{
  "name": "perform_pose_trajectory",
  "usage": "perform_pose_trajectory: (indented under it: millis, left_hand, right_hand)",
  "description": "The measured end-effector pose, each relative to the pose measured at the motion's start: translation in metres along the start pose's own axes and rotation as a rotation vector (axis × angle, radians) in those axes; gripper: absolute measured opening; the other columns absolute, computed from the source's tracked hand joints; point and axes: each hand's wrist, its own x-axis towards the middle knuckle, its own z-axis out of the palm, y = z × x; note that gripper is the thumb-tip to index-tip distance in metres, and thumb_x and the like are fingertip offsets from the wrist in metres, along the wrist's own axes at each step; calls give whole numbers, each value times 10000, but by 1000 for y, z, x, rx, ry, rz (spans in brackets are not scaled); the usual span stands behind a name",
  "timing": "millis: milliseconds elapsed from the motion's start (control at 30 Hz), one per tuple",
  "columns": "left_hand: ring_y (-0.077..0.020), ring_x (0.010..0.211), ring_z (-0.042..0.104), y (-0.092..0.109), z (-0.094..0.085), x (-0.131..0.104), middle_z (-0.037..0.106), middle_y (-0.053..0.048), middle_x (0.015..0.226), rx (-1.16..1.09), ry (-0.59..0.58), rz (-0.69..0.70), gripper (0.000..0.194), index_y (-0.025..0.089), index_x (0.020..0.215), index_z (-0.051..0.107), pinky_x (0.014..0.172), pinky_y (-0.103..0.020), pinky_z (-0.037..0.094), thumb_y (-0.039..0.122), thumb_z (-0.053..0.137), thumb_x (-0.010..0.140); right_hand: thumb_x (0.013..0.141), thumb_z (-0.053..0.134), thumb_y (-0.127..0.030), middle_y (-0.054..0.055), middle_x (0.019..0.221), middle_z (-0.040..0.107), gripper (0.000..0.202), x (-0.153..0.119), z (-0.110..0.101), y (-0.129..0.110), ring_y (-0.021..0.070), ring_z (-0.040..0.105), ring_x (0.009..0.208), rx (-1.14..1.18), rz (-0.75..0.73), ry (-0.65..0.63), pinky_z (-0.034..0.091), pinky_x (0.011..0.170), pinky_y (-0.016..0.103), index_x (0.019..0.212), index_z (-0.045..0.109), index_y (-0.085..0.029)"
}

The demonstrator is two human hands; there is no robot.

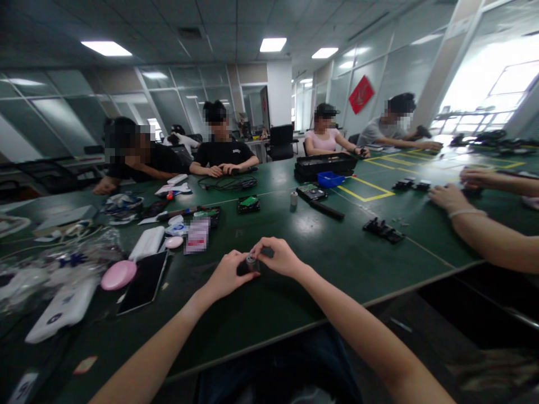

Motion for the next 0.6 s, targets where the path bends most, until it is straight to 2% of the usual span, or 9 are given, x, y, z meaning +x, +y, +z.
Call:
perform_pose_trajectory:
  millis: [167,367,600]
  left_hand:
    - [-225,865,551,-1,1,0,599,-58,913,22,4,9,399,219,1065,624,767,-331,428,465,674,754]
    - [-225,881,556,-3,3,0,600,-63,936,27,9,8,417,214,1082,619,788,-339,427,470,669,756]
    - [-219,864,555,-3,3,0,605,-65,933,32,2,-1,418,201,1079,625,777,-338,424,467,666,760]
  right_hand:
    - [780,589,-106,53,880,705,84,0,1,-4,165,672,842,33,10,21,516,800,319,743,582,-181]
    - [776,597,-93,43,866,711,92,0,3,-2,167,674,851,28,0,-26,506,832,330,754,601,-182]
    - [766,641,-133,55,899,711,53,0,3,-3,187,666,890,-4,32,-15,484,861,359,777,620,-181]
